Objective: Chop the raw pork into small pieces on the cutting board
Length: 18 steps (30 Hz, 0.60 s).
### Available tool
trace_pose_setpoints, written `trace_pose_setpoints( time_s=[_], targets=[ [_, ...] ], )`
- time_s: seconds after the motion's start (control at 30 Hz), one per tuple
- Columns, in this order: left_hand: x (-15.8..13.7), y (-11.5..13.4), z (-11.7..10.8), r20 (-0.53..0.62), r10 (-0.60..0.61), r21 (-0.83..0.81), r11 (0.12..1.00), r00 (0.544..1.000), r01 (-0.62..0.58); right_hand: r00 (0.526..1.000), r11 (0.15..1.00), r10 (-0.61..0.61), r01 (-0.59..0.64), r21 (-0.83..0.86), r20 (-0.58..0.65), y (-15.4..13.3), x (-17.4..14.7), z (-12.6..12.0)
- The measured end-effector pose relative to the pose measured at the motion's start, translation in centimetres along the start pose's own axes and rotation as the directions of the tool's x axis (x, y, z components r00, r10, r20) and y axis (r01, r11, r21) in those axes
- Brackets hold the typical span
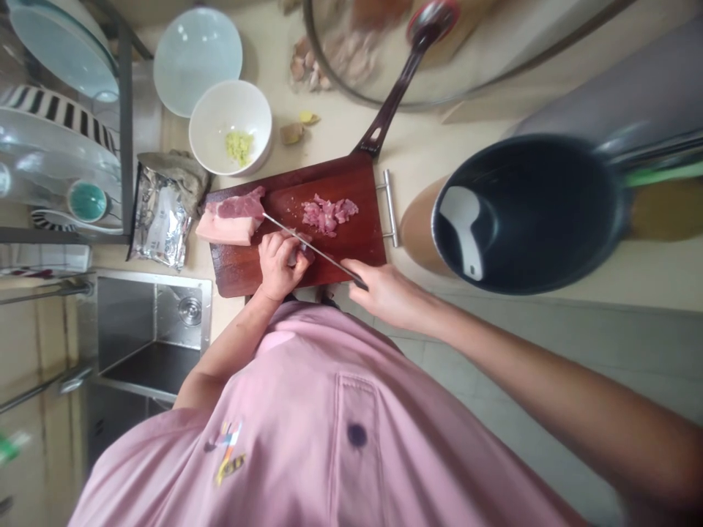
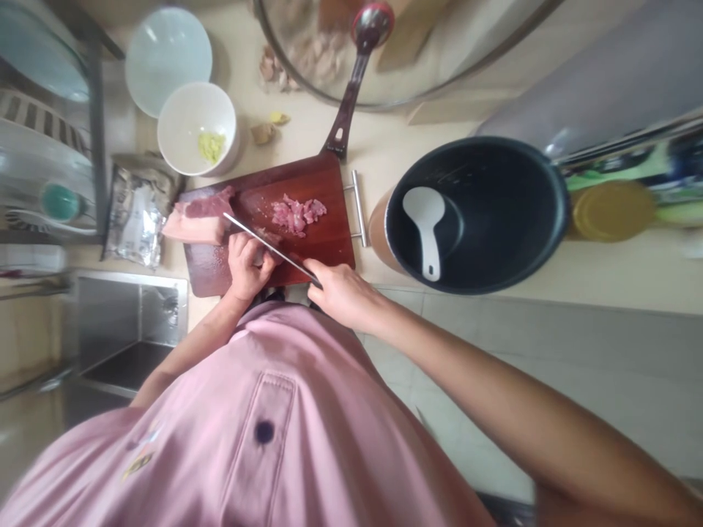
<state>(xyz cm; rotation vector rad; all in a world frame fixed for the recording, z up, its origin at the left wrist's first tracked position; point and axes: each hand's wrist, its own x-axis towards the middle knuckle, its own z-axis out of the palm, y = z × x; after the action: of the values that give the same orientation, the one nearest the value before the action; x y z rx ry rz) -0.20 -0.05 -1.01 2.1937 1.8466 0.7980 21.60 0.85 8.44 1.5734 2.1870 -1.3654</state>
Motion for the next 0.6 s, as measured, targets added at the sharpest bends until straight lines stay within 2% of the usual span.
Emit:
trace_pose_setpoints(
  time_s=[0.27,0.43,0.6],
  targets=[
    [-0.2,-0.2,0.1,0.032,-0.018,0.047,0.999,0.999,0.016,1.0,0.999,-0.003,0.003,-0.037,-0.011,0.5,0.7,0.6],
    [-0.2,-0.3,0.1,0.049,-0.015,0.043,0.999,0.999,0.013,0.999,0.996,-0.024,0.02,-0.088,-0.046,0.0,2.4,1.5],
    [-0.2,-0.3,0.2,0.02,-0.017,0.048,0.999,1.0,0.016,0.999,0.994,0.004,-0.009,-0.108,-0.043,0.8,1.7,2.0]
  ],
)
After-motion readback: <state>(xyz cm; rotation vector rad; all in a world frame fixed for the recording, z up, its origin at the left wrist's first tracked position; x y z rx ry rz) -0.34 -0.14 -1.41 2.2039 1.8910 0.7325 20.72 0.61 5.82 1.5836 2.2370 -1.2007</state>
